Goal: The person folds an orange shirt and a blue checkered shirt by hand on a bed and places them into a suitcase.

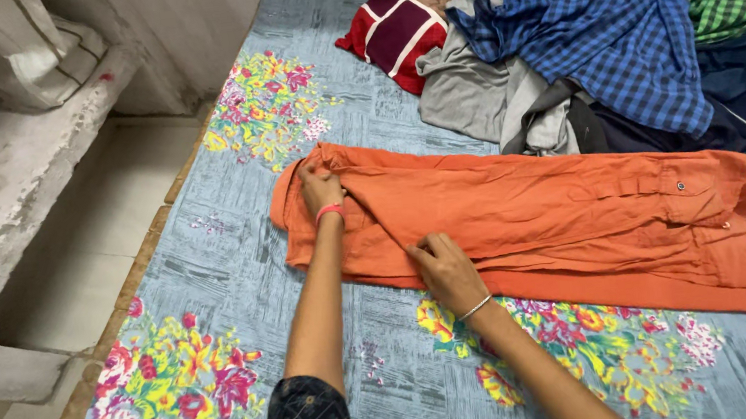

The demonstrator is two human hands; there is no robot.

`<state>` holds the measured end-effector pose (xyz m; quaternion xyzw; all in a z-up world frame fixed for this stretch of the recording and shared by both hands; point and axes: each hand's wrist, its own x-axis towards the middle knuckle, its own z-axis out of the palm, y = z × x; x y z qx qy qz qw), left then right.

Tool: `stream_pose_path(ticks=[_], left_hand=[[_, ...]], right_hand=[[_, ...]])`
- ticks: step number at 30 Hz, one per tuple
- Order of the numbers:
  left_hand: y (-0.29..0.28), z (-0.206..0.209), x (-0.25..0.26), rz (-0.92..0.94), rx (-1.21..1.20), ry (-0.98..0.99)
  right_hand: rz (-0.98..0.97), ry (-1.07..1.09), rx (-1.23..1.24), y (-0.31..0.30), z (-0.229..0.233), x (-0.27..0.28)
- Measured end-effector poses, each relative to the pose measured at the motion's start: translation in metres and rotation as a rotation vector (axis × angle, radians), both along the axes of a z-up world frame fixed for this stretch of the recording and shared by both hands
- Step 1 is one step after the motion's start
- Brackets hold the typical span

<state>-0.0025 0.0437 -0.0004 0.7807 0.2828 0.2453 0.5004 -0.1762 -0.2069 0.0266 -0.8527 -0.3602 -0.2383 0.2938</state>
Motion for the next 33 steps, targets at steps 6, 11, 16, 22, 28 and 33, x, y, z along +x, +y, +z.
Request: stream_pose_path(ticks=[6, 11, 16, 22, 28, 33], left_hand=[[-0.061, 0.0, -0.037, -0.124, 0.733, -0.369], [-0.164, -0.039, -0.068, -0.483, 0.95, -0.203], [-0.179, -0.03, -0.081, -0.542, 0.948, -0.029], [-0.179, -0.018, -0.086, -0.542, 1.009, -0.024], [-0.18, -0.021, -0.083, -0.546, 1.022, 0.012], [-0.179, -0.028, -0.08, -0.531, 1.055, 0.0]], right_hand=[[-0.227, 0.256, 0.178, -0.024, 0.004, 0.025], [-0.215, 0.01, -0.274, -0.083, -0.023, 0.094], [-0.457, 0.127, -0.421, -0.269, -0.027, 0.101], [-0.497, 0.157, -0.329, -0.302, -0.042, 0.096], [-0.658, 0.085, -0.042, -0.331, -0.022, 0.074], [-1.149, 0.035, 0.202, -0.375, -0.028, 0.07]])
